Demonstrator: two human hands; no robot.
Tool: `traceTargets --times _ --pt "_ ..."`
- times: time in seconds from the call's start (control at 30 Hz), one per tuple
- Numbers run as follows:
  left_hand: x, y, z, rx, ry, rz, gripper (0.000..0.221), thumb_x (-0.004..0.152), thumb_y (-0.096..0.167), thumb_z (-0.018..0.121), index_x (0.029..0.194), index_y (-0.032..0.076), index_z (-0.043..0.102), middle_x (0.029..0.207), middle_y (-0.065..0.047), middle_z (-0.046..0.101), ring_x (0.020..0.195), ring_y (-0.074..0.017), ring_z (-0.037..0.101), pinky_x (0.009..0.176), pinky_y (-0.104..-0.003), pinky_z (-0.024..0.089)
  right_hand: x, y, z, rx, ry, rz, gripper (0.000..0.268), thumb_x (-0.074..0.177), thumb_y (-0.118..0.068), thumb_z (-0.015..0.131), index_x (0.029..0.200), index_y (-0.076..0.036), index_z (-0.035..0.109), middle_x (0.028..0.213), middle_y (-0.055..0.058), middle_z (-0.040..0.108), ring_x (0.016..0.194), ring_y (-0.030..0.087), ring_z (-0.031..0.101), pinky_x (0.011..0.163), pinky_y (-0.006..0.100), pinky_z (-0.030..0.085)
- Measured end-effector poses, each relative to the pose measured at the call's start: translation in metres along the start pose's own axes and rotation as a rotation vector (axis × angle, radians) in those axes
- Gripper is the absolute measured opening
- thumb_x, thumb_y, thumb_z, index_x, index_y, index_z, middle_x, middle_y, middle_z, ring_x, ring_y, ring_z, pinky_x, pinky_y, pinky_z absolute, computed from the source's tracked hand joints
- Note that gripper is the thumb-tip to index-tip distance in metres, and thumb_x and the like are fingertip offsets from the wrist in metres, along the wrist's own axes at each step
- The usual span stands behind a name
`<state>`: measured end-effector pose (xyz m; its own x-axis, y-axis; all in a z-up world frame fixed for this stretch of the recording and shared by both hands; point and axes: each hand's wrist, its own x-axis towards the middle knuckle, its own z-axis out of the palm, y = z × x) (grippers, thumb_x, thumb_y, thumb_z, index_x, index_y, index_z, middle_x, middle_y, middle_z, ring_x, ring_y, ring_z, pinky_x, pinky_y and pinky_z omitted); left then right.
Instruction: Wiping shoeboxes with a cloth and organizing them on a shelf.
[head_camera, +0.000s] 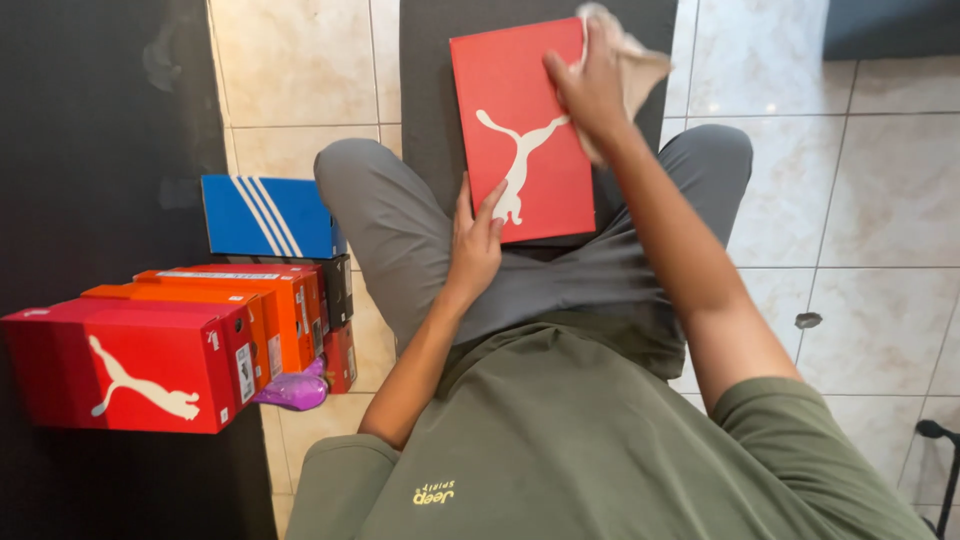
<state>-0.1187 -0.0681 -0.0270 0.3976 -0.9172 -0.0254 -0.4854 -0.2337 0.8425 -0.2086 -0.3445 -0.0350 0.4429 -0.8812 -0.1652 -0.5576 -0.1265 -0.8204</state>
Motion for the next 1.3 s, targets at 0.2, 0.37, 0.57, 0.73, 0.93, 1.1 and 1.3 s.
traceTargets --times 0.2,0.37,0.57,0.73,0.93,1.1,1.3 --pt "-0.007 0.029 -0.013 0.187 -0.3 -0.249 0.086 0.102 0.037 0.057 0.162 0.026 -0.004 0.171 -0.029 0.009 0.085 -0.0667 0.056 0.066 -0.058 0.049 0.043 -0.003 -0.012 -0.168 -0.072 -0.539 0.037 0.104 -0.027 0.061 0.127 0.001 0.057 0.121 0.021 0.064 0.113 0.038 0.059 0.094 0.045 0.043" --pt "-0.01 -0.006 -0.006 -0.152 -0.106 -0.239 0.083 0.097 0.022 0.056 0.162 0.005 0.007 0.17 -0.02 0.017 0.158 -0.0321 0.021 0.126 -0.04 0.022 0.028 0.029 -0.029 -0.198 0.03 -0.394 0.032 0.103 -0.033 0.064 0.11 -0.003 0.058 0.103 0.019 0.068 0.091 0.037 0.062 0.076 0.046 0.044" --pt "-0.009 -0.024 -0.008 -0.652 0.166 -0.159 0.073 0.105 0.021 0.054 0.163 0.007 0.013 0.173 -0.012 0.011 0.156 -0.0177 0.023 0.122 -0.036 0.035 -0.038 0.077 -0.064 -0.211 0.288 -0.152 0.031 0.106 -0.031 0.061 0.11 0.0 0.055 0.097 0.021 0.061 0.089 0.038 0.059 0.078 0.048 0.043" --pt "0.004 -0.015 -0.013 -0.453 0.258 -0.038 0.074 0.102 0.005 0.058 0.165 0.012 0.021 0.172 -0.015 0.005 0.156 -0.0414 0.019 0.125 -0.058 0.021 -0.137 0.079 -0.071 -0.293 0.161 -0.063 0.046 0.108 -0.036 0.069 0.121 0.006 0.054 0.102 0.035 0.063 0.097 0.06 0.063 0.082 0.064 0.05" --pt "0.012 -0.017 -0.002 0.054 0.199 0.041 0.062 0.094 0.006 0.071 0.152 0.015 0.051 0.168 -0.024 0.012 0.153 -0.0473 0.023 0.124 -0.059 0.023 -0.148 0.09 -0.065 -0.138 0.085 0.014 0.055 0.101 -0.038 0.077 0.127 0.003 0.052 0.109 0.038 0.062 0.104 0.061 0.061 0.086 0.066 0.049" --pt "0.012 -0.02 -0.004 0.08 0.183 0.055 0.054 0.096 0.008 0.071 0.147 0.02 0.057 0.167 -0.027 0.012 0.151 -0.0512 0.025 0.122 -0.061 0.024 -0.068 0.092 -0.056 -0.005 0.115 -0.035 0.052 0.099 -0.036 0.083 0.127 0.0 0.057 0.113 0.034 0.064 0.113 0.056 0.06 0.093 0.06 0.047" --pt "0.012 -0.019 0.0 -0.003 0.247 0.041 0.053 0.096 0.006 0.071 0.146 0.021 0.059 0.167 -0.026 0.015 0.152 -0.0472 0.025 0.124 -0.057 0.023 0.001 0.079 -0.043 0.139 0.07 -0.046 0.045 0.103 -0.051 0.078 0.126 -0.014 0.068 0.101 0.009 0.072 0.102 0.027 0.07 0.09 0.04 0.053"
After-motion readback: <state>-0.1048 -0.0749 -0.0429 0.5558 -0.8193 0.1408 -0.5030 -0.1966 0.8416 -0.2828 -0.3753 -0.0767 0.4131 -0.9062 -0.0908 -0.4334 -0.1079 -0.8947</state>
